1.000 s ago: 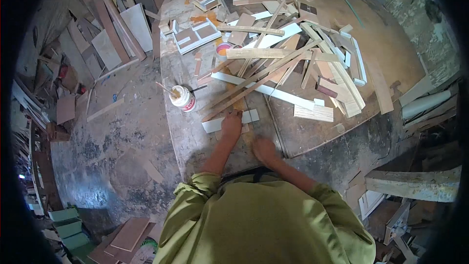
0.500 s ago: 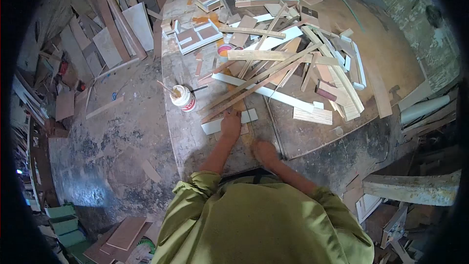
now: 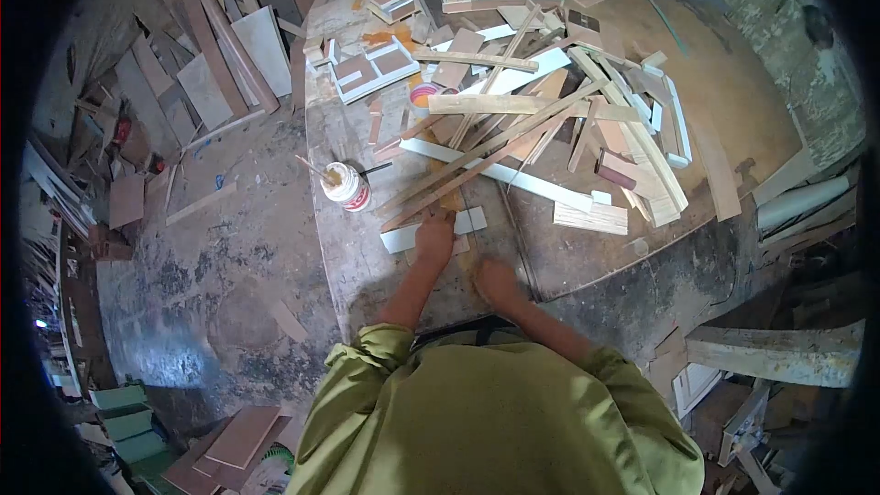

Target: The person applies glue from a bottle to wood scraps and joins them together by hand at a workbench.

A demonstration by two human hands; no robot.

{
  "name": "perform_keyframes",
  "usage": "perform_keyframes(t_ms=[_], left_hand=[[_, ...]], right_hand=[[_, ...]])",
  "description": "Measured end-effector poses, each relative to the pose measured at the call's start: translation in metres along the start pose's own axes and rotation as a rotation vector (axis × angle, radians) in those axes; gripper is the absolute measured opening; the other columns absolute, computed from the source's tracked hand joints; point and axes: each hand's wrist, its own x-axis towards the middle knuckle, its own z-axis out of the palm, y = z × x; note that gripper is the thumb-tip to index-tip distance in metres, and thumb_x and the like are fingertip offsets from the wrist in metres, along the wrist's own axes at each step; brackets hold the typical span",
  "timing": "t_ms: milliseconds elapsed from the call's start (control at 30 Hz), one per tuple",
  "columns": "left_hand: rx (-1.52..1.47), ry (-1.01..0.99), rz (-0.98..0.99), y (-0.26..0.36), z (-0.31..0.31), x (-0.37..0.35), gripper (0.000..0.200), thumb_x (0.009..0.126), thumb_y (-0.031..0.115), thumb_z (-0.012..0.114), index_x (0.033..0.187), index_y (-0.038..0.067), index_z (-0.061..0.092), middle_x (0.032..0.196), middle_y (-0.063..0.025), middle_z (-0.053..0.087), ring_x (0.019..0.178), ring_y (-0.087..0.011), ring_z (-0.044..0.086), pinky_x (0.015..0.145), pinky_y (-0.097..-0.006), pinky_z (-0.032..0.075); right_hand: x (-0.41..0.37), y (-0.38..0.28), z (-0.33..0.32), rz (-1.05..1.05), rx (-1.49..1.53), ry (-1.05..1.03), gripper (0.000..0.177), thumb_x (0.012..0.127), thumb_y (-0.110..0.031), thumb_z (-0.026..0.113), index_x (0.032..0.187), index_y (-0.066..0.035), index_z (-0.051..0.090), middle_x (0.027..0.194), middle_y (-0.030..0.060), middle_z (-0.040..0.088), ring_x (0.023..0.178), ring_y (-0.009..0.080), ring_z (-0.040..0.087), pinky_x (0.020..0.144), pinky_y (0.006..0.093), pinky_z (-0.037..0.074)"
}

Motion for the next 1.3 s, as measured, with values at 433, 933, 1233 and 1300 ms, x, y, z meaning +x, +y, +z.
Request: perform_keyframes(t_ms=[433, 933, 1233, 1300], left_hand=[[-0.037, -0.036, -0.014, 0.001, -0.005, 0.002, 0.048, 0.067, 0.019, 0.071, 0.112, 0.011, 0.057, 0.106, -0.0067, 0.056, 0.103, -0.0318, 0.051, 0.075, -0.0389, 0.051], [-0.046, 0.026, -0.011, 0.002, 0.0, 0.0, 0.039, 0.069, 0.012, 0.067, 0.107, 0.007, 0.059, 0.102, -0.0083, 0.057, 0.106, -0.0325, 0.05, 0.074, -0.0373, 0.053], [-0.017, 0.005, -0.004, 0.001, 0.001, 0.001, 0.045, 0.067, 0.015, 0.071, 0.11, 0.007, 0.057, 0.105, -0.0066, 0.056, 0.103, -0.0309, 0.051, 0.074, -0.0373, 0.052], [-0.032, -0.073, -0.038, 0.004, -0.005, 0.002, 0.054, 0.067, 0.019, 0.073, 0.117, 0.011, 0.054, 0.107, -0.0062, 0.056, 0.106, -0.0309, 0.05, 0.079, -0.0385, 0.05]], right_hand=[[0.022, 0.002, -0.003, -0.049, -0.017, -0.016, 0.02, 0.076, -0.019, 0.054, 0.073, 0.0, 0.059, 0.071, 0.019, 0.062, 0.065, 0.0348, 0.062, 0.06, 0.044, 0.05], [0.027, 0.0, -0.016, 0.054, -0.001, -0.138, 0.019, 0.079, -0.018, 0.051, 0.083, -0.001, 0.06, 0.076, 0.0198, 0.062, 0.071, 0.0348, 0.062, 0.064, 0.0454, 0.05], [0.045, 0.001, -0.013, 0.047, -0.01, -0.135, 0.022, 0.081, -0.018, 0.049, 0.078, 0.001, 0.061, 0.076, 0.0207, 0.062, 0.072, 0.0359, 0.062, 0.063, 0.0455, 0.05], [0.052, 0.004, -0.009, 0.035, 0.004, -0.083, 0.022, 0.081, -0.018, 0.049, 0.076, 0.001, 0.06, 0.074, 0.0206, 0.061, 0.071, 0.0358, 0.062, 0.062, 0.0455, 0.05]])
